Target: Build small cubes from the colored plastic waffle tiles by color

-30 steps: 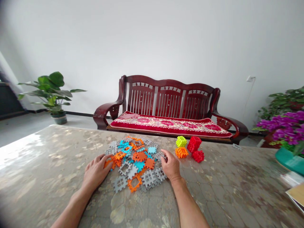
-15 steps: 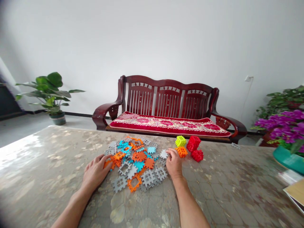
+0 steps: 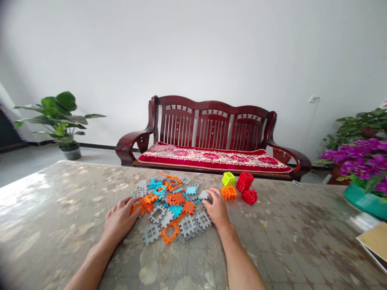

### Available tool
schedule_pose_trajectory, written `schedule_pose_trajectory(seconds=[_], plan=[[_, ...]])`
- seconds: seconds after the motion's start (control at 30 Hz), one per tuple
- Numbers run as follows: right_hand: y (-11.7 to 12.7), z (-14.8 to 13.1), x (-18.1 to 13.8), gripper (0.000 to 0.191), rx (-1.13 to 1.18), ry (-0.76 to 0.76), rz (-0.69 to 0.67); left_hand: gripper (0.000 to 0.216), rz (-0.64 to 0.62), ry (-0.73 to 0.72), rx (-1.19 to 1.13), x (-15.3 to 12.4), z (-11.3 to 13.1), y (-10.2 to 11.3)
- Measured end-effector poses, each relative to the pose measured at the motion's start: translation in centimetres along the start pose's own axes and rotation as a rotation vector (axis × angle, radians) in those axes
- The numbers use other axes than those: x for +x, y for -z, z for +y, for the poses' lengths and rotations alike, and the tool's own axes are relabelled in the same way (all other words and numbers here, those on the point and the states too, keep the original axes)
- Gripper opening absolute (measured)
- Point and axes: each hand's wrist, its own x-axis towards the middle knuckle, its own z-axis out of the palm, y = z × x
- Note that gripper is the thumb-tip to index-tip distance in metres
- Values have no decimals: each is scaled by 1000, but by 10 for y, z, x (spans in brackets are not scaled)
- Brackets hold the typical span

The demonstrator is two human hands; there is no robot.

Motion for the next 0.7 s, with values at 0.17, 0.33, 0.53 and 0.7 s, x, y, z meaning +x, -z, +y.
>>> schedule_pose_trajectory(seconds=[0.17,0.33,0.53,0.7], plan=[[2,-4,-1,27,9,8,1,44,0,-7,-4,0,0,0],[6,-9,-1,23,14,43,94,44,7,-4,-3,0,1,1],[10,-10,-1,24,22,56,162,44,-2,-5,-7,1,-1,-1],[10,-8,1,25,37,43,212,45,-12,-2,8,1,-1,0]])
